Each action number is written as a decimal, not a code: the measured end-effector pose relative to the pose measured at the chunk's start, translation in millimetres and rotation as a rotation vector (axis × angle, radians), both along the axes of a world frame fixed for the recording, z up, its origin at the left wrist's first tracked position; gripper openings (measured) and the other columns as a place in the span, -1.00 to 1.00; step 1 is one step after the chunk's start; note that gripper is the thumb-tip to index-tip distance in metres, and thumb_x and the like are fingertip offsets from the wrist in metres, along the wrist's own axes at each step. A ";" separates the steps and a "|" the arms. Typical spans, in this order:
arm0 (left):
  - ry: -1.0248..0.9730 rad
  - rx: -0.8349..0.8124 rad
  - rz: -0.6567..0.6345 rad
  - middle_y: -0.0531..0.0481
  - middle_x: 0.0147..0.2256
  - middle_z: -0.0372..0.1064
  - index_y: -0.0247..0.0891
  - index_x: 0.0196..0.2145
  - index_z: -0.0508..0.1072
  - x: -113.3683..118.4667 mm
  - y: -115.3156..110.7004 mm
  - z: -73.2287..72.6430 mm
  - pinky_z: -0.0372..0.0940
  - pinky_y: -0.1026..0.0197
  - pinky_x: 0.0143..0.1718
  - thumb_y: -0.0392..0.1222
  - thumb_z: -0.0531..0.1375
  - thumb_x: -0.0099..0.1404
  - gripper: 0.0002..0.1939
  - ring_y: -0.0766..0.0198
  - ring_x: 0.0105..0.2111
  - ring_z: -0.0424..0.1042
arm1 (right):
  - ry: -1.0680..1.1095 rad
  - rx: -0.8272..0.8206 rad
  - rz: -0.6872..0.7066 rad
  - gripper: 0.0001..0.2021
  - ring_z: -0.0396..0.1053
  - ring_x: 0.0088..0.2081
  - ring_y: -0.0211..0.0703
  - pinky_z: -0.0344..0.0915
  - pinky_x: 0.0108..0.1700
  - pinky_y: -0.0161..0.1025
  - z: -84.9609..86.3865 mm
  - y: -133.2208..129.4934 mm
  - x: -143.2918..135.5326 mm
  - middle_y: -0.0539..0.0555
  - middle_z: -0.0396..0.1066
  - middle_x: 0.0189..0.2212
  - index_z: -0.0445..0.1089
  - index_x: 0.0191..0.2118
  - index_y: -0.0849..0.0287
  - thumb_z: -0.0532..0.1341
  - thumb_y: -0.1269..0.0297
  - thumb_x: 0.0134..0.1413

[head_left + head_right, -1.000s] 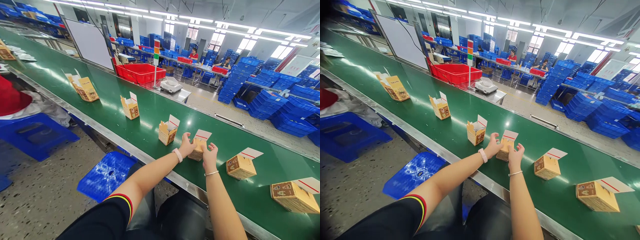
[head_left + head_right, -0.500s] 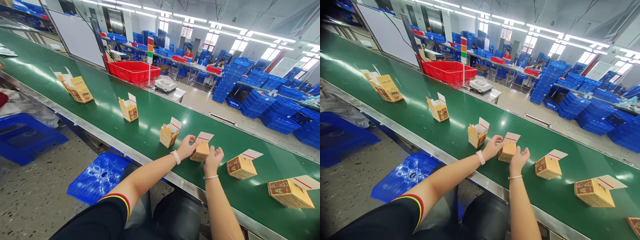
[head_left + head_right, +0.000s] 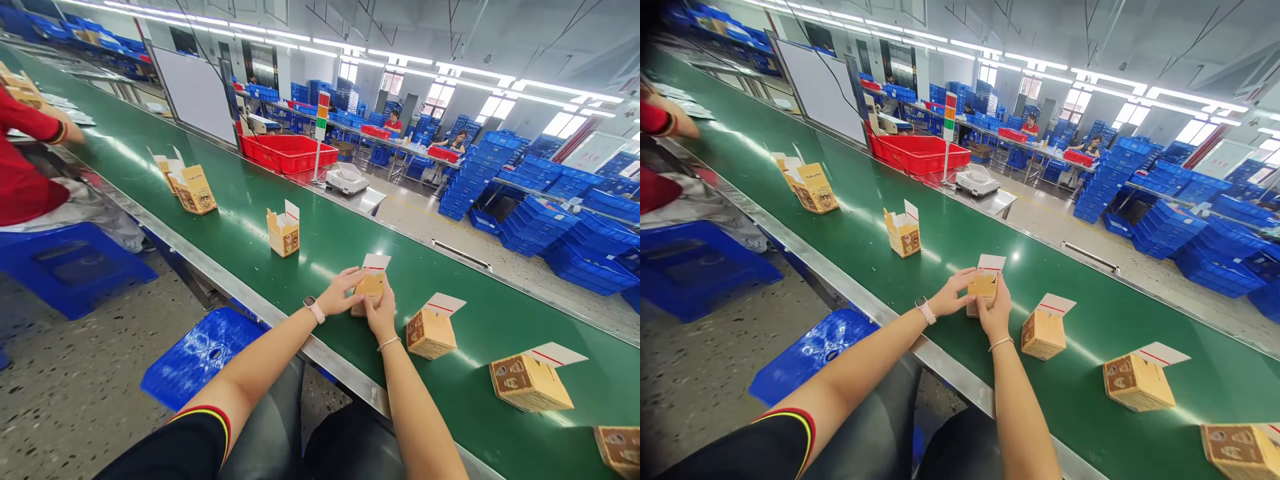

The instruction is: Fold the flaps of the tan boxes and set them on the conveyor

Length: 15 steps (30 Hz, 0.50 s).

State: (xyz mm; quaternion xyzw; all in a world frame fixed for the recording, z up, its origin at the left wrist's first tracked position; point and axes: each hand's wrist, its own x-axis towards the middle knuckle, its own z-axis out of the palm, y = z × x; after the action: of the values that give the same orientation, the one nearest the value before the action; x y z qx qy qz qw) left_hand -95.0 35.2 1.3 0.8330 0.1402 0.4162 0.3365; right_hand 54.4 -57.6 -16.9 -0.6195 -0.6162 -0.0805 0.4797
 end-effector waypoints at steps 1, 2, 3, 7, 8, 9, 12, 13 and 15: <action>0.022 0.036 0.005 -0.17 0.16 0.24 -0.12 0.15 0.30 2.7 -2.9 -1.4 0.02 -0.19 0.20 0.27 0.04 0.25 -0.37 -0.07 0.22 0.08 | 0.007 0.012 -0.022 -0.40 0.17 0.11 0.19 0.15 0.11 0.20 -3.4 1.9 5.8 0.30 0.25 0.05 0.12 0.20 0.22 0.06 -0.08 0.17; 0.048 0.069 0.014 -0.16 0.17 0.22 -0.11 0.17 0.27 5.2 -5.8 -2.1 0.00 -0.20 0.20 0.26 0.04 0.26 -0.37 -0.08 0.23 0.05 | 0.008 0.031 -0.035 -0.41 0.18 0.09 0.20 0.15 0.10 0.21 -5.5 1.6 10.4 0.28 0.28 0.03 0.17 0.17 0.21 0.07 -0.10 0.16; 0.075 0.099 0.021 -0.16 0.18 0.20 -0.09 0.20 0.23 7.4 -8.5 -2.2 -0.01 -0.20 0.20 0.25 0.03 0.27 -0.36 -0.09 0.24 0.02 | 0.008 0.054 -0.035 -0.41 0.17 0.10 0.20 0.14 0.10 0.22 -6.1 -0.2 13.6 0.28 0.28 0.03 0.19 0.15 0.20 0.08 -0.12 0.15; 0.138 0.163 0.016 -0.16 0.22 0.14 -0.10 0.28 0.08 14.2 -14.4 1.4 -0.03 -0.16 0.17 0.22 -0.09 0.34 -0.35 -0.08 0.26 -0.03 | 0.027 0.125 0.064 -0.42 0.14 0.13 0.16 0.16 0.11 0.18 1.7 -10.8 16.7 0.28 0.22 0.09 0.15 0.19 0.21 0.10 -0.06 0.17; 0.147 0.168 0.011 -0.15 0.22 0.14 -0.11 0.28 0.08 15.5 -14.9 2.8 -0.03 -0.14 0.17 0.21 -0.13 0.35 -0.37 -0.06 0.26 -0.03 | 0.027 0.131 0.091 -0.46 0.14 0.13 0.15 0.16 0.11 0.17 4.7 -12.5 17.0 0.27 0.24 0.07 0.18 0.17 0.19 0.10 -0.04 0.18; 0.154 0.174 0.003 -0.14 0.22 0.15 -0.10 0.27 0.10 16.7 -15.1 4.4 -0.03 -0.12 0.17 0.20 -0.14 0.35 -0.38 -0.05 0.25 -0.02 | 0.024 0.139 0.112 -0.51 0.15 0.12 0.15 0.16 0.10 0.17 7.6 -13.6 17.7 0.25 0.28 0.04 0.24 0.12 0.18 0.10 -0.01 0.19; 0.170 0.194 -0.049 -0.08 0.16 0.25 -0.06 0.17 0.26 21.6 -15.0 10.3 -0.03 -0.07 0.16 0.21 -0.09 0.32 -0.43 -0.02 0.20 0.06 | 0.028 0.173 0.132 -0.66 0.22 0.06 0.14 0.20 0.06 0.17 14.0 -15.5 22.4 0.18 0.40 -0.12 0.38 -0.08 0.15 0.11 0.03 0.19; 0.172 0.192 -0.065 -0.07 0.13 0.30 -0.05 0.12 0.33 24.1 -15.0 12.5 -0.02 -0.06 0.15 0.22 -0.05 0.30 -0.45 -0.02 0.15 0.12 | 0.045 0.187 0.127 -0.69 0.26 0.02 0.13 0.22 0.03 0.15 15.3 -16.1 24.0 0.16 0.42 -0.19 0.41 -0.15 0.14 0.10 0.03 0.20; 0.179 0.167 -0.074 -0.09 0.01 0.41 -0.07 -0.03 0.45 30.4 -15.5 16.7 0.01 -0.06 0.11 0.21 0.02 0.26 -0.52 -0.02 0.02 0.23 | 0.098 0.196 0.111 -0.68 0.32 -0.08 0.10 0.27 -0.04 0.10 16.7 -17.8 25.1 0.13 0.43 -0.32 0.42 -0.30 0.13 0.09 0.00 0.20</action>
State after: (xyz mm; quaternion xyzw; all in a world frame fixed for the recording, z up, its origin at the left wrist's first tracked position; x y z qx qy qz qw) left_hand -64.6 19.7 18.0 0.8965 0.1038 0.3379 0.2671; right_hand 79.5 -75.4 -0.2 -0.5378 -0.6145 -0.0835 0.5712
